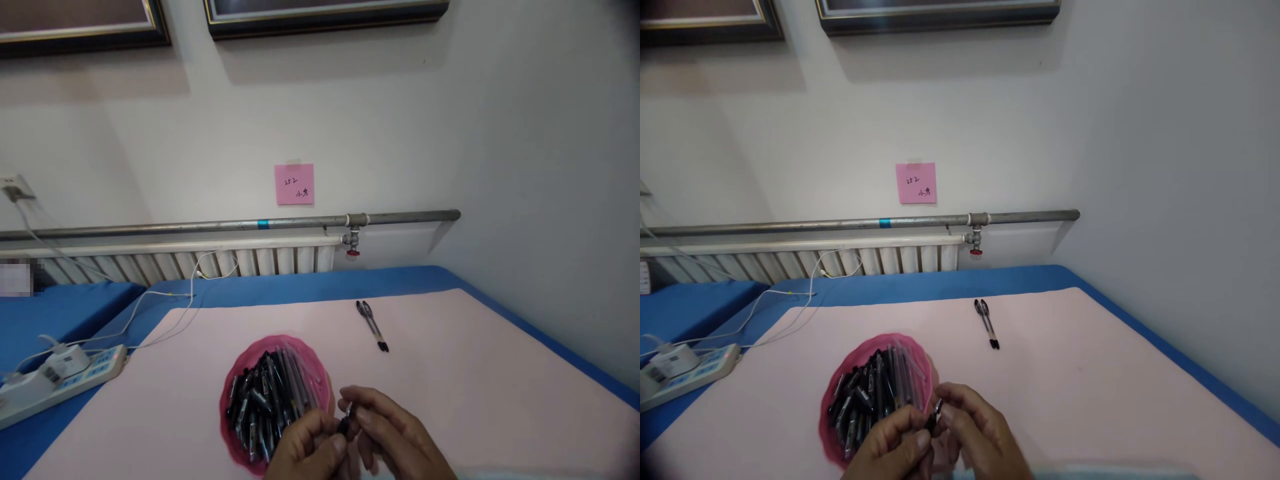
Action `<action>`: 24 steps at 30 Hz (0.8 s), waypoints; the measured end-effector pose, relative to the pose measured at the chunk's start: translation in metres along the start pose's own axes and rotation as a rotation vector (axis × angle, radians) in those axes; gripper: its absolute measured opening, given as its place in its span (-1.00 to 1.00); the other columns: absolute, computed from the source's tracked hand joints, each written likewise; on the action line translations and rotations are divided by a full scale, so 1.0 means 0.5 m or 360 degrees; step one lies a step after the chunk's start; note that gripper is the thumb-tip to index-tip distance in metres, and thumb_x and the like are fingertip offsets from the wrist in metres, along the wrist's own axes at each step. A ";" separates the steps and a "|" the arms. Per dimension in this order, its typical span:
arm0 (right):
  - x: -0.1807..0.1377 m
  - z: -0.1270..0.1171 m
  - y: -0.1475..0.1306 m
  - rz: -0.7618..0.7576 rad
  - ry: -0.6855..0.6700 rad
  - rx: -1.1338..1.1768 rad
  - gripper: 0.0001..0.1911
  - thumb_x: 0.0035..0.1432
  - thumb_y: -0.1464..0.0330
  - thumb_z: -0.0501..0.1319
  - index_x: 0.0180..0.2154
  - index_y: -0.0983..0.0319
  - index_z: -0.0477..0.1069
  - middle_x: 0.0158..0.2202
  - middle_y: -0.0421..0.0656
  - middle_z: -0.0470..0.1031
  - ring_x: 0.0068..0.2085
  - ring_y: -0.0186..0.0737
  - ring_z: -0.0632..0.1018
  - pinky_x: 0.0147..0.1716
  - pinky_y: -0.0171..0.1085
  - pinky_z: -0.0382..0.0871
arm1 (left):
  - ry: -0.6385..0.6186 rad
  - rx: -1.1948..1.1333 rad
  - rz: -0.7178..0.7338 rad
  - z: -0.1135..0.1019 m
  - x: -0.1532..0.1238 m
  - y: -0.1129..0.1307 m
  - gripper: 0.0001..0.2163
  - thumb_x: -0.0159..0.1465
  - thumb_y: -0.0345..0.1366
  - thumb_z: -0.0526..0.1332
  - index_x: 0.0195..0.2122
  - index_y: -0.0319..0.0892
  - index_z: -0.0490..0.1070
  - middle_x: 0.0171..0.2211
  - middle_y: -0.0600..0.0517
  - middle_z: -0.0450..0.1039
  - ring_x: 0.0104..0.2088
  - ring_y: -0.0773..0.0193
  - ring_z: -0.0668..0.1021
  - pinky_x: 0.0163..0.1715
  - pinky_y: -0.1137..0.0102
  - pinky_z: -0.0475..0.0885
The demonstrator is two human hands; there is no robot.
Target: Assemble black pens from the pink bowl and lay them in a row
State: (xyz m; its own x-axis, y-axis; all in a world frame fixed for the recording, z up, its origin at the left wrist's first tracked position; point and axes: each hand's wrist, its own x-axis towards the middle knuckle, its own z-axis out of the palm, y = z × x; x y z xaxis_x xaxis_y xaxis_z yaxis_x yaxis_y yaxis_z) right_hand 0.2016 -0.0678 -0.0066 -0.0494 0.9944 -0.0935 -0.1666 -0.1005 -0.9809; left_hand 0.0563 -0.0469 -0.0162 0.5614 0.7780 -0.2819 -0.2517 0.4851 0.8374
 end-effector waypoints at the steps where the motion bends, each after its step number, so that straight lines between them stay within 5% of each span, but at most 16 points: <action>1: 0.000 0.000 0.001 -0.0002 0.0000 0.0003 -0.68 0.06 0.14 0.21 -0.26 0.24 0.47 -0.64 -0.30 0.31 -0.54 -0.35 0.33 -0.50 -0.35 0.20 | -0.0001 -0.0017 -0.0007 0.001 -0.001 0.001 -0.54 -0.15 0.05 0.37 -0.45 -0.23 0.31 -0.68 0.13 0.32 -0.70 0.52 0.23 -0.62 0.48 -0.01; 8: 0.001 0.005 0.009 -0.0050 0.0031 -0.0048 -0.68 0.01 0.10 0.25 -0.40 0.24 0.48 -0.65 -0.30 0.30 -0.58 -0.39 0.31 -0.53 -0.37 0.18 | 0.0014 0.0048 -0.0004 0.002 -0.002 0.000 -0.55 -0.10 0.06 0.34 -0.45 -0.23 0.31 -0.69 0.13 0.33 -0.74 0.55 0.17 -0.66 0.47 -0.09; 20: 0.004 0.002 0.026 0.0073 0.0045 0.0094 -0.69 -0.09 0.17 0.33 -0.31 0.22 0.50 -0.50 -0.24 0.40 -0.48 -0.33 0.39 -0.46 -0.35 0.28 | 0.0018 -0.0008 0.0039 0.008 -0.007 -0.003 -0.60 -0.08 0.01 0.35 -0.46 -0.23 0.33 -0.68 0.13 0.32 -0.71 0.53 0.23 -0.64 0.48 -0.02; 24: 0.002 0.004 0.021 0.0016 0.0006 0.0001 -0.66 -0.04 0.13 0.27 -0.26 0.21 0.51 -0.30 -0.12 0.48 -0.35 -0.21 0.47 -0.37 -0.28 0.35 | 0.0015 -0.0030 0.0046 0.005 -0.007 -0.006 -0.60 -0.07 0.01 0.35 -0.48 -0.22 0.29 -0.68 0.14 0.31 -0.72 0.55 0.21 -0.65 0.48 -0.03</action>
State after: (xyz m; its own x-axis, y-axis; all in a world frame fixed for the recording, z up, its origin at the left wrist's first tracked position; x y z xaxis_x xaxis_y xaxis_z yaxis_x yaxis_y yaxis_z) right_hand 0.1978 -0.0680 -0.0167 -0.0476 0.9934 -0.1040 -0.1670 -0.1106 -0.9797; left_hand 0.0572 -0.0520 -0.0164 0.5464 0.7955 -0.2620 -0.2829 0.4697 0.8363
